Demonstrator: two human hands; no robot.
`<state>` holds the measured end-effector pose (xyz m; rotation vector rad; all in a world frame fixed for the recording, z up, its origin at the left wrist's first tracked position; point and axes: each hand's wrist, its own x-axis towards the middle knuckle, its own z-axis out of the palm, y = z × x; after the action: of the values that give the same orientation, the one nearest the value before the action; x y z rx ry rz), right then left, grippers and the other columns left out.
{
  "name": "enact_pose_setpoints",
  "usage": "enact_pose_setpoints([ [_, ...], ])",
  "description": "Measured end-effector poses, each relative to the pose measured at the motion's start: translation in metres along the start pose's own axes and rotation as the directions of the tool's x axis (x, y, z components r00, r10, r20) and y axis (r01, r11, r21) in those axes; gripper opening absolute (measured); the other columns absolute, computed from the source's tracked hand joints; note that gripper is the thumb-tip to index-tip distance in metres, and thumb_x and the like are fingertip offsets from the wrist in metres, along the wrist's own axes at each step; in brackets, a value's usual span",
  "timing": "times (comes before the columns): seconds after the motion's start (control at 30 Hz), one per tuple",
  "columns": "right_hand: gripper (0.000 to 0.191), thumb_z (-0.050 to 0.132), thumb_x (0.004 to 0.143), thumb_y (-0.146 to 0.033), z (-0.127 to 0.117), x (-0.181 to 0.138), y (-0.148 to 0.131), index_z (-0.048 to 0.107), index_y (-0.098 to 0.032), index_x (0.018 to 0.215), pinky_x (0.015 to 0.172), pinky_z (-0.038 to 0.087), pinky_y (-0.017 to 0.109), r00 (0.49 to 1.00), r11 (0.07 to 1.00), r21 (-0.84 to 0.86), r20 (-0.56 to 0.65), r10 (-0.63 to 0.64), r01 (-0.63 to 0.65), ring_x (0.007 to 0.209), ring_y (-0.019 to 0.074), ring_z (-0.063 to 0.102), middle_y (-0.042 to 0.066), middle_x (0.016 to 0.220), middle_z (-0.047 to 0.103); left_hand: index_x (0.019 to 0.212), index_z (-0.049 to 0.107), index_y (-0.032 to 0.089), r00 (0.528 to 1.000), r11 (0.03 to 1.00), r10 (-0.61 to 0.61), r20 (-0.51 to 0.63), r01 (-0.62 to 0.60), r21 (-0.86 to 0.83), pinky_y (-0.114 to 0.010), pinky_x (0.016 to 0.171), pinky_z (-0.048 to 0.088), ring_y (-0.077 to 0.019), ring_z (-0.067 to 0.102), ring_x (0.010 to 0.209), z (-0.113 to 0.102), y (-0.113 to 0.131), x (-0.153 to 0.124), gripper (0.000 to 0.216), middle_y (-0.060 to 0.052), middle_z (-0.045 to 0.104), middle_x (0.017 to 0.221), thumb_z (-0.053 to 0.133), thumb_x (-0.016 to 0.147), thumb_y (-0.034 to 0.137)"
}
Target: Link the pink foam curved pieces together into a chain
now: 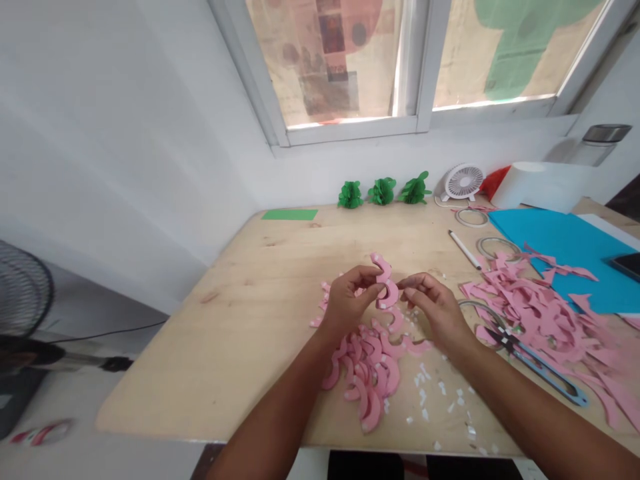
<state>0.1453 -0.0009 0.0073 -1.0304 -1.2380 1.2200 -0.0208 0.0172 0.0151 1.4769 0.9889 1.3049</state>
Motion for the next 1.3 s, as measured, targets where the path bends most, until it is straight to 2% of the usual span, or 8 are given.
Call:
enact_pose_setpoints([
  [0.2,0.020,0.059,0.074,-0.036,-0.0002,-0.0024,0.0029,0.058,-0.018,0.084,0.050,0.037,0.024,0.992,0.989,-0.090,0.017,0.121,-0.119,0.055,0.0123,0.048,0.000,0.066,0.055,0.090,0.064,0.017,0.995,0.977,0.086,0.046,-0.093,0.191,-0.023,0.061,0.049,-0.0111,0.057,0.061,0.0042,0.0028,-0.0037,0.020,-0.001,0.062,0.069,0.063,0.071,0.021],
  [0.43,0.026,0.061,0.072,-0.034,0.0006,-0.0003,0.0056,0.058,-0.018,0.091,0.062,0.044,0.027,1.000,0.974,-0.225,-0.005,0.014,-0.015,0.069,0.0164,0.056,0.004,0.077,0.060,0.089,0.065,0.018,0.987,0.930,0.150,0.061,-0.162,0.331,-0.024,0.067,0.048,-0.0128,0.060,0.067,0.0053,0.0038,-0.0038,0.020,-0.002,0.067,0.077,0.061,0.070,0.017],
  [0.53,0.027,0.058,0.074,-0.035,0.0007,-0.0010,0.0061,0.059,-0.017,0.095,0.061,0.044,0.028,1.000,0.948,-0.317,-0.001,0.015,-0.014,0.068,0.0170,0.057,0.004,0.076,0.062,0.090,0.065,0.018,0.983,0.908,0.160,0.085,-0.181,0.379,-0.025,0.069,0.048,-0.0134,0.060,0.069,0.0063,0.0020,-0.0044,0.021,-0.003,0.068,0.079,0.060,0.070,0.016],
  [0.73,0.019,0.057,0.074,-0.032,-0.0006,-0.0030,0.0067,0.063,-0.018,0.086,0.054,0.041,0.026,0.999,0.893,-0.449,-0.001,-0.039,0.035,0.060,0.0152,0.054,0.002,0.068,0.061,0.091,0.065,0.019,0.977,0.882,0.184,0.112,-0.214,0.420,-0.026,0.070,0.049,-0.0141,0.061,0.070,0.0088,-0.0017,-0.0055,0.022,-0.004,0.068,0.082,0.060,0.070,0.015],
  [0.93,0.018,0.057,0.074,-0.033,-0.0013,-0.0030,0.0084,0.063,-0.018,0.082,0.057,0.043,0.026,0.999,0.914,-0.404,0.014,-0.037,0.040,0.062,0.0165,0.056,0.003,0.067,0.061,0.093,0.065,0.019,0.975,0.879,0.190,0.117,-0.222,0.421,-0.027,0.069,0.050,-0.0143,0.061,0.069,0.0092,-0.0026,-0.0055,0.023,-0.004,0.069,0.084,0.060,0.071,0.016],
  [1.17,0.018,0.056,0.074,-0.033,0.0002,-0.0043,0.0074,0.064,-0.017,0.078,0.048,0.036,0.024,0.999,0.918,-0.395,-0.009,-0.035,0.028,0.053,0.0133,0.048,0.001,0.061,0.057,0.095,0.065,0.019,0.974,0.885,0.189,0.127,-0.225,0.407,-0.026,0.070,0.049,-0.0141,0.061,0.071,0.0080,-0.0054,-0.0058,0.023,-0.004,0.068,0.084,0.060,0.073,0.018],
  [1.3,0.020,0.056,0.074,-0.034,0.0010,-0.0063,0.0057,0.066,-0.017,0.081,0.047,0.037,0.024,0.999,0.911,-0.412,-0.024,-0.038,0.025,0.051,0.0133,0.048,0.001,0.062,0.059,0.095,0.065,0.019,0.975,0.885,0.182,0.128,-0.219,0.411,-0.026,0.071,0.048,-0.0143,0.061,0.072,0.0081,-0.0056,-0.0060,0.023,-0.004,0.068,0.083,0.060,0.073,0.018],
])
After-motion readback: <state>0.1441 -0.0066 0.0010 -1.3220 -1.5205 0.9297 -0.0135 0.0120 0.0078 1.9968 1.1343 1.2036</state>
